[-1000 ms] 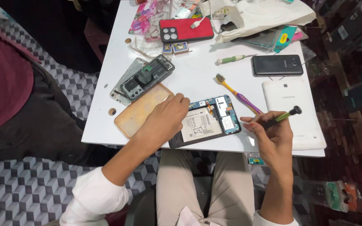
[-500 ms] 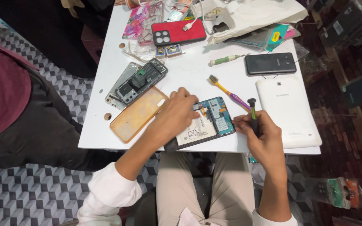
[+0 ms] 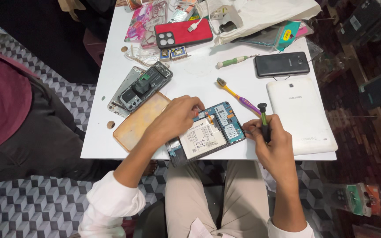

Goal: The person cleans the interior of a disassembled phone with a toothbrush, then installs a battery. They then move to a second phone, remove the motherboard, and place it on the table.

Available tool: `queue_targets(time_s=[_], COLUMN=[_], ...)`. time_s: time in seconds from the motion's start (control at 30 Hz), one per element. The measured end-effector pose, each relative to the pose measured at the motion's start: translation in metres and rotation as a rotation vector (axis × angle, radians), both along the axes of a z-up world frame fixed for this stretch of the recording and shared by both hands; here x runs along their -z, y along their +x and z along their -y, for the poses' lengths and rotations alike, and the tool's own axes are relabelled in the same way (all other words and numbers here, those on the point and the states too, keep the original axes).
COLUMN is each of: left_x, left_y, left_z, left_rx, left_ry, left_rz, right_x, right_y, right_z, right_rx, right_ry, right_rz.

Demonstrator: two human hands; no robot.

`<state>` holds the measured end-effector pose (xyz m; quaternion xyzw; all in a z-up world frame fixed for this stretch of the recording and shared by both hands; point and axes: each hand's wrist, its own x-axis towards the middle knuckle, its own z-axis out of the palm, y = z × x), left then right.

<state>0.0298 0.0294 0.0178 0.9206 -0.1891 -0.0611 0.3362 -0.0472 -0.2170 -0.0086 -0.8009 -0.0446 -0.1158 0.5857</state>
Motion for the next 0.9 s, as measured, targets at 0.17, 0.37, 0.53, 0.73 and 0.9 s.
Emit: queue_targets(time_s=[0.17,0.37,0.53,0.73,0.9], left_x=[0.003,-0.01,-0.008,0.015,0.031], left_y=[0.003,0.016,0.013,0.008,0.006], left_z=[0.031,0.052,0.055,0.038,0.035], left_rx=[0.128,0.312,0.301,0.241,0.193], left_ry=[0.057,0.168,0.269,0.009,-0.11], left_rz=[0.314,0.329,0.15,0.187,0.237], right_x=[-0.003,0.008,0.025,0.029,0.014], right_y=[0.001,0.0,-0.003,-0.006,-0.006], right_z=[-0.002,0.002,0.015,0.014,-0.001], right_rx=[0.018,0.028,-0.078,-0.07,0.054], right_ry=[0.017,0.267,0.315,0.265,0.172], right_rz=[-0.037,-0.049,0.164,0.225,0.184])
